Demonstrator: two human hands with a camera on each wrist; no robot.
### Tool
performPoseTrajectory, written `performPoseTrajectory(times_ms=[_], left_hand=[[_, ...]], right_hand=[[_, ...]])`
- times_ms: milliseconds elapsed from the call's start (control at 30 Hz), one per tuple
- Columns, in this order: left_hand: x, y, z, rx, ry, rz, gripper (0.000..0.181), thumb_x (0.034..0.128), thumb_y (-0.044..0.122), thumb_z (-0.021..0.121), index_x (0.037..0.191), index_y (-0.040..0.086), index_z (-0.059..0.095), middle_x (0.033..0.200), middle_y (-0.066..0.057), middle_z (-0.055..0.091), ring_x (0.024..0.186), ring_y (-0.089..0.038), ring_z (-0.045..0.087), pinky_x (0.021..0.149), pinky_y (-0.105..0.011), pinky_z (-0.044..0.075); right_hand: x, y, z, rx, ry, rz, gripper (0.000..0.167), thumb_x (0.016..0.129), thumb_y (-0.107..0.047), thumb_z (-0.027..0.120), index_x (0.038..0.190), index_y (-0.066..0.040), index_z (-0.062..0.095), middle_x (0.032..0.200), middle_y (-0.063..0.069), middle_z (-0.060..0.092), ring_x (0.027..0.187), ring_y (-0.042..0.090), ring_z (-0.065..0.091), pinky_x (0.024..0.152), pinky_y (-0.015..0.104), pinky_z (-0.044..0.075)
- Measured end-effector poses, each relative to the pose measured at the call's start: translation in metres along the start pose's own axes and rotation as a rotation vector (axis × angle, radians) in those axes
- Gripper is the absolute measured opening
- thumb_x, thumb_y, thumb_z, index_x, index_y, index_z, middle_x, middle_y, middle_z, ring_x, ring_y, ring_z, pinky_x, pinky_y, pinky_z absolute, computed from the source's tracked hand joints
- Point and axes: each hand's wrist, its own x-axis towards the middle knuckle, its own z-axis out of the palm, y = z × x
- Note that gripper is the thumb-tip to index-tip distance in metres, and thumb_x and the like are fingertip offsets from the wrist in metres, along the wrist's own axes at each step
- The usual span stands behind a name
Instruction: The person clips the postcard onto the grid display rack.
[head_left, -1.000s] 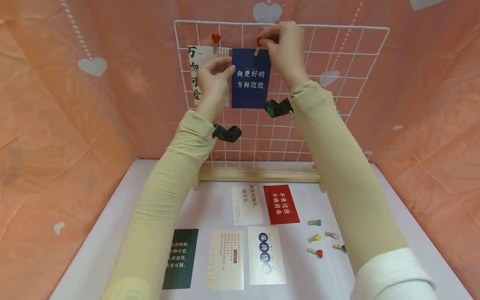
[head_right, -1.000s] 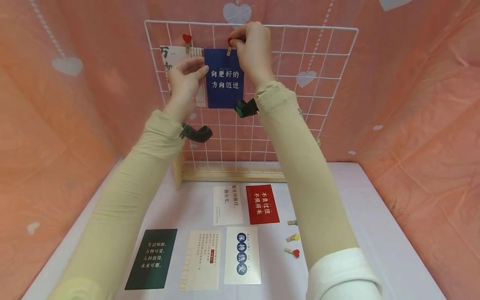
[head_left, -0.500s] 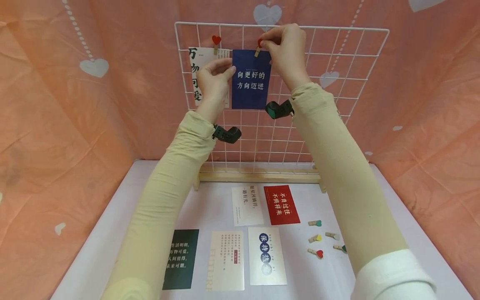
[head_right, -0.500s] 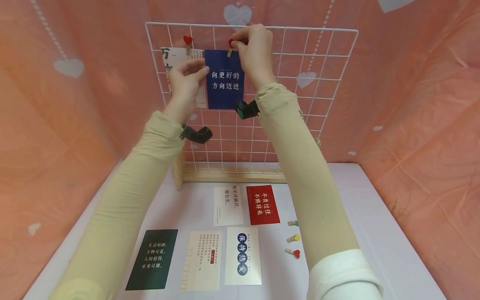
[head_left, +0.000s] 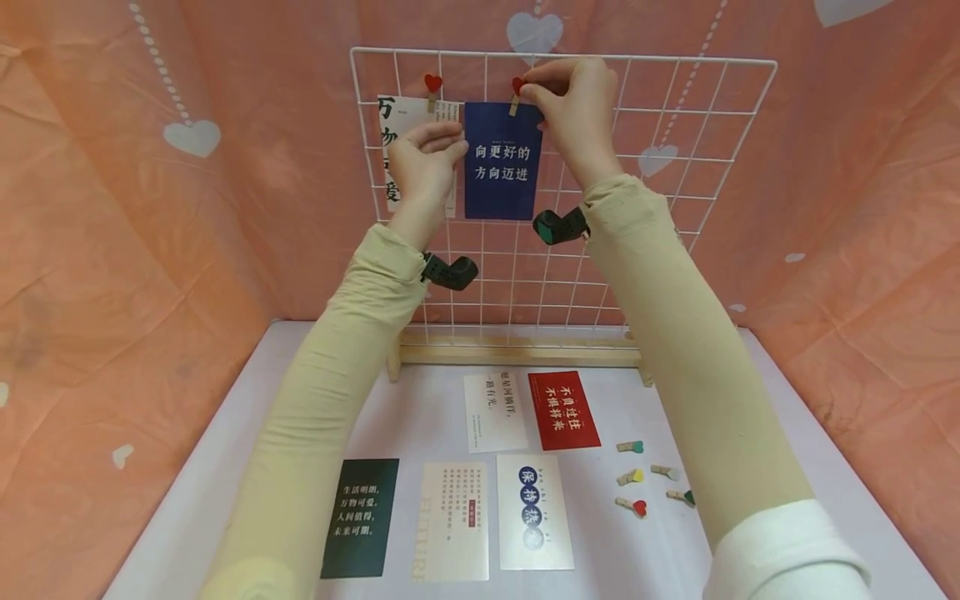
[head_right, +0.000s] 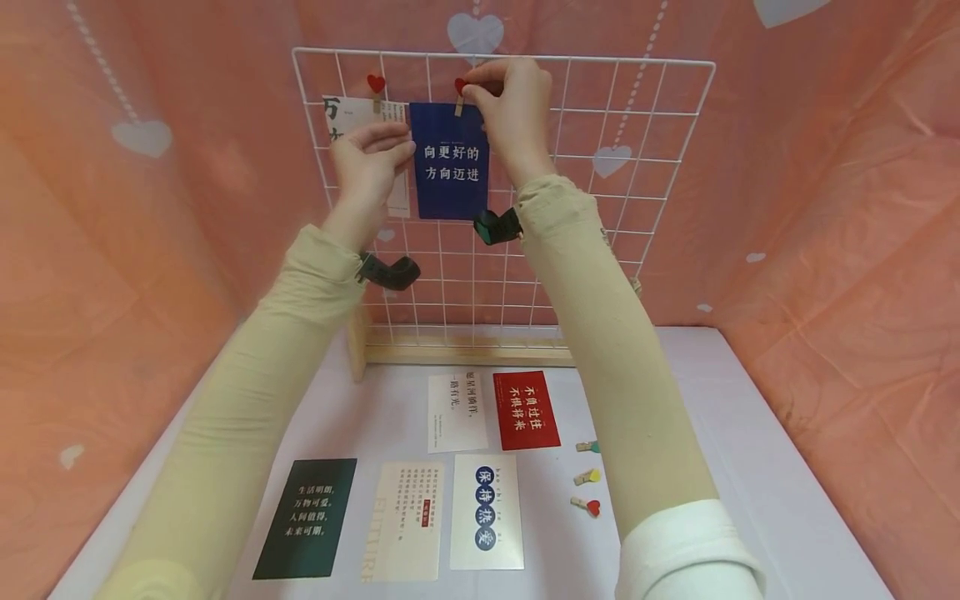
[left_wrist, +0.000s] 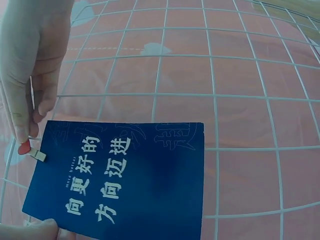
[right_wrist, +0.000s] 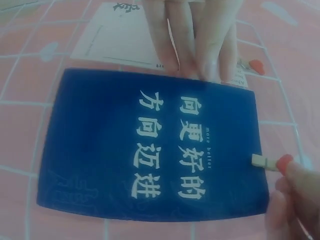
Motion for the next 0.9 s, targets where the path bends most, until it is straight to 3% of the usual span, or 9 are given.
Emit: performPoseTrajectory(times_ms=[167, 300, 533, 700, 900], left_hand=[[-0.003, 0.001, -0.001, 0.026, -0.014, 0.011, 0.019, 0.0843, -0.007, 0.068, 0.098, 0.005, 0.073, 0.095, -0.007, 0.071, 0.091, -0.014, 0.065, 0.076, -0.024, 0.054], [-0.005, 0.000, -0.003, 0.041, -0.020, 0.017, 0.019, 0.0852, -0.007, 0.067, 0.099, 0.005, 0.073, 0.096, -0.007, 0.071, 0.091, -0.015, 0.065, 0.076, -0.026, 0.054], [-0.007, -0.004, -0.010, 0.075, -0.007, 0.046, 0.020, 0.0838, -0.009, 0.067, 0.099, 0.003, 0.073, 0.095, -0.009, 0.071, 0.092, -0.017, 0.066, 0.078, -0.028, 0.054], [-0.009, -0.008, -0.020, 0.002, -0.064, 0.054, 0.022, 0.0841, -0.010, 0.066, 0.103, -0.002, 0.071, 0.099, -0.014, 0.069, 0.094, -0.021, 0.066, 0.081, -0.028, 0.055], [-0.016, -0.007, -0.036, -0.107, -0.153, 0.007, 0.025, 0.0852, -0.009, 0.065, 0.110, -0.005, 0.066, 0.103, -0.017, 0.068, 0.100, -0.028, 0.064, 0.086, -0.032, 0.054]], right_hand=[[-0.001, 0.007, -0.001, 0.066, -0.008, -0.017, 0.022, 0.089, -0.021, 0.068, 0.109, -0.013, 0.074, 0.104, 0.002, 0.070, 0.086, 0.011, 0.062, 0.070, 0.018, 0.053], [-0.001, 0.016, -0.003, 0.195, 0.004, -0.026, 0.020, 0.090, -0.016, 0.067, 0.106, -0.006, 0.074, 0.094, 0.005, 0.069, 0.082, 0.015, 0.062, 0.074, 0.025, 0.054], [-0.015, 0.030, -0.009, 0.383, -0.043, 0.040, 0.021, 0.092, -0.015, 0.063, 0.102, 0.001, 0.071, 0.085, 0.008, 0.067, 0.081, 0.023, 0.063, 0.075, 0.028, 0.055], [-0.028, 0.040, -0.017, 0.473, -0.082, 0.067, 0.022, 0.092, -0.015, 0.063, 0.103, 0.003, 0.070, 0.088, 0.011, 0.068, 0.082, 0.024, 0.063, 0.078, 0.030, 0.055], [-0.046, 0.061, -0.024, 0.533, -0.148, 0.099, 0.027, 0.093, -0.015, 0.062, 0.108, 0.007, 0.067, 0.092, 0.013, 0.067, 0.090, 0.030, 0.063, 0.085, 0.036, 0.054]])
